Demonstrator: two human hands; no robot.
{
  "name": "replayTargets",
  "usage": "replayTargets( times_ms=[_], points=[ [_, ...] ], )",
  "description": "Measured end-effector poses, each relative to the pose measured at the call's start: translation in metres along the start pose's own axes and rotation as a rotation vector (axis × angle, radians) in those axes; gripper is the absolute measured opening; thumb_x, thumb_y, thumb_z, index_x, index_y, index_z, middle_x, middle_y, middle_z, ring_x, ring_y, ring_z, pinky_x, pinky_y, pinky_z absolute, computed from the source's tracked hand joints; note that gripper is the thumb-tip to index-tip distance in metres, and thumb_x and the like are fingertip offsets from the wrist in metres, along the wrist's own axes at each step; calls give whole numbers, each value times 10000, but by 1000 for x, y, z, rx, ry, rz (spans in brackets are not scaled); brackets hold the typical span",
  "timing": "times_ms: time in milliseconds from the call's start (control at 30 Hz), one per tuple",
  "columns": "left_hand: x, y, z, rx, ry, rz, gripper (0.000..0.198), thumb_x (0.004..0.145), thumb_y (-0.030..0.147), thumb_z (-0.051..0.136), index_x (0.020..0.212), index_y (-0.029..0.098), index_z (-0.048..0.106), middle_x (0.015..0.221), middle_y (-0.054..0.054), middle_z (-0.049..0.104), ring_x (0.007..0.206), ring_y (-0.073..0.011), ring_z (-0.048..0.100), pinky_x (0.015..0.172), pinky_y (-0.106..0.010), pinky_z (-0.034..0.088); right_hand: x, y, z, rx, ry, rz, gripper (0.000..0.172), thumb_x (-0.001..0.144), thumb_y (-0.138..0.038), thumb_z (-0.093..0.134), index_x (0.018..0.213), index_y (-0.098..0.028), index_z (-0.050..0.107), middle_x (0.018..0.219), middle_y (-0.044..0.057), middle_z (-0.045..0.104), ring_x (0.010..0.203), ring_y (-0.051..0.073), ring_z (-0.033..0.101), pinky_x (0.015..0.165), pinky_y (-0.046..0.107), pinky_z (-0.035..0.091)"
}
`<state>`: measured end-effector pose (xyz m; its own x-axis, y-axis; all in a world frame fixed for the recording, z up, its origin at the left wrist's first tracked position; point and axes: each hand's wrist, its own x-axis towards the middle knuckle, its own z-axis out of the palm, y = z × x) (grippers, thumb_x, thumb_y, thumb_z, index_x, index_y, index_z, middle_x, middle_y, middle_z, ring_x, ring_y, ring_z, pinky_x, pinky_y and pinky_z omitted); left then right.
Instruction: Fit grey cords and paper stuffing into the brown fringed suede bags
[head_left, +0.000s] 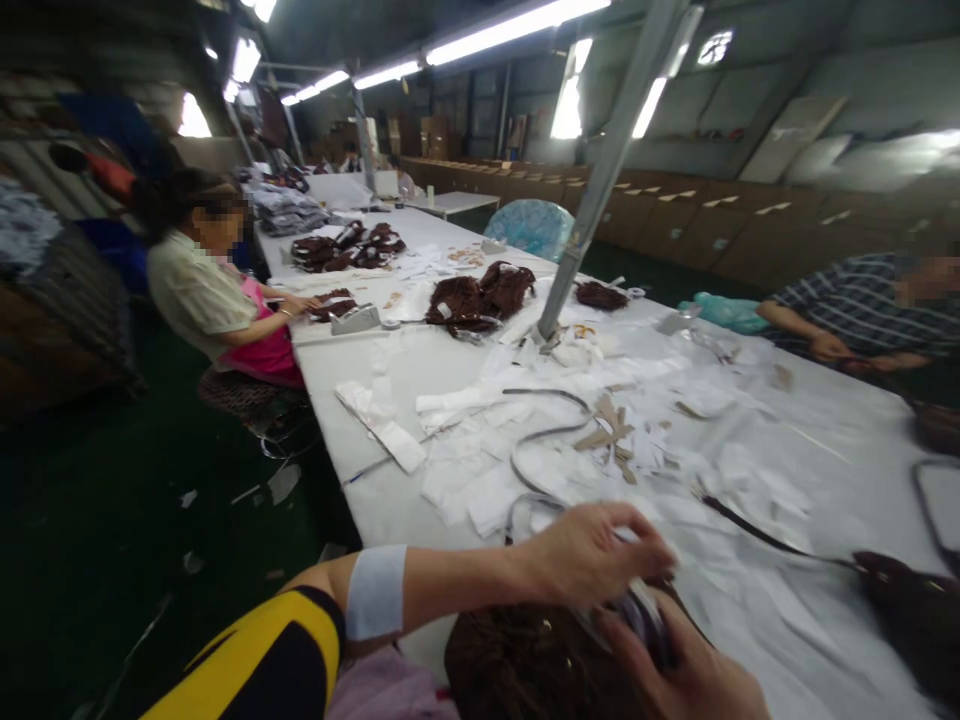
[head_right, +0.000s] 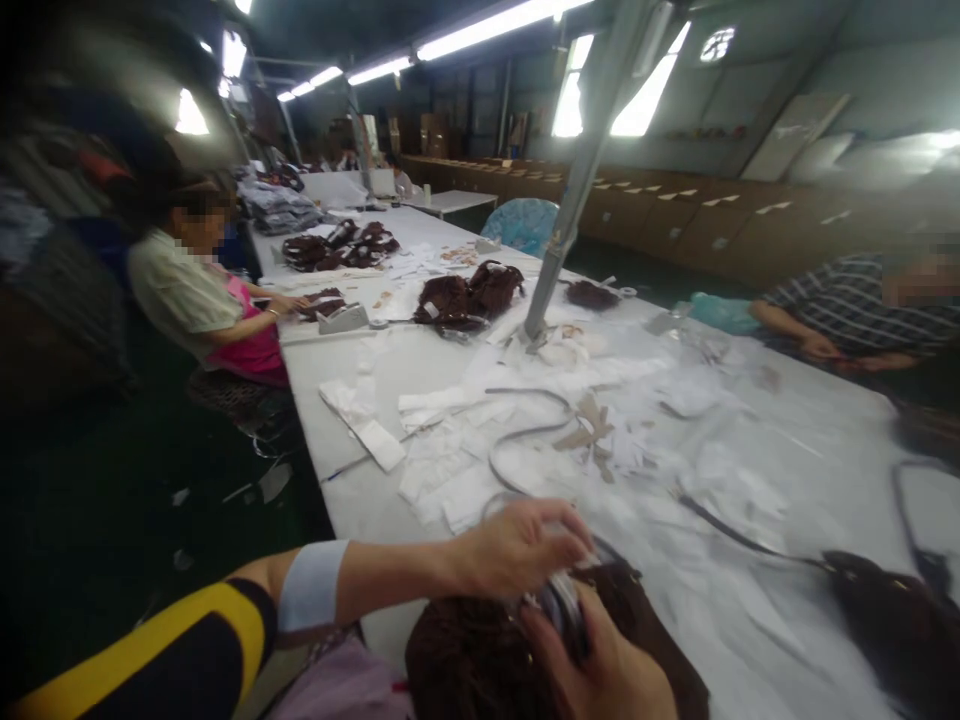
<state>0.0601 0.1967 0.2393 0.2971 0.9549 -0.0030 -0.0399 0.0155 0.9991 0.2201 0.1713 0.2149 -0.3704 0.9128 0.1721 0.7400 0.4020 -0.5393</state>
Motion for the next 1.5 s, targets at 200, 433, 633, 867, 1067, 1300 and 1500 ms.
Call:
replayTargets(
  times_ms=[200,433,633,867,1067,1300,1500],
  points=[
    [8,3,2,-401,255,-55,582,761,751,379,931,204,481,470,109,342,330,-53,267,352,-167,207,11,-27,-17,127,26,111,408,889,-521,374,821,-179,585,609,9,615,526,148,562,502,220,407],
    [13,21,-12,442,-358,107,477,634,513,731,959,173,651,577,39,551,508,-87,467,460,-177,316,9,-1,-25,-144,-181,-45,177,840,-299,493,766,-159,571,617,29,607,520,138,521,493,227,287],
    [23,31,7,25,-81,73,392,749,510,642,857,134,670,556,25,572,433,-54,469,409,-164,328,23,-13,-47,141,50,1,215,823,-371,568,745,-171,570,580,-49,516,495,73,413,492,196,283],
    [38,-2,-25,-227,361,-34,460,694,591,658,666,133,636,399,54,448,294,-28,334,302,-163,166,-28,30,33,256,-12,257,354,906,-464,398,749,-185,549,544,-51,456,495,104,424,508,216,349],
    [28,-34,-27,-14,262,-29,382,706,497,684,637,124,641,415,64,413,365,-30,315,354,-159,194,-20,64,29,206,-29,126,532,852,-467,498,1283,-160,445,1195,149,571,1075,256,546,918,394,424],
    [31,-15,-11,-148,278,5,386,686,493,707,628,127,598,441,53,463,375,-34,359,362,-147,253,24,23,16,204,-73,65,402,886,-488,430,1079,-164,570,796,55,653,706,200,598,671,297,465],
    [28,-37,1,-567,493,-47,486,718,655,583,815,183,523,438,85,448,353,-47,348,367,-145,274,24,2,41,286,173,196,378,905,-493,383,910,-166,573,656,29,640,562,162,585,549,242,432]
  ],
)
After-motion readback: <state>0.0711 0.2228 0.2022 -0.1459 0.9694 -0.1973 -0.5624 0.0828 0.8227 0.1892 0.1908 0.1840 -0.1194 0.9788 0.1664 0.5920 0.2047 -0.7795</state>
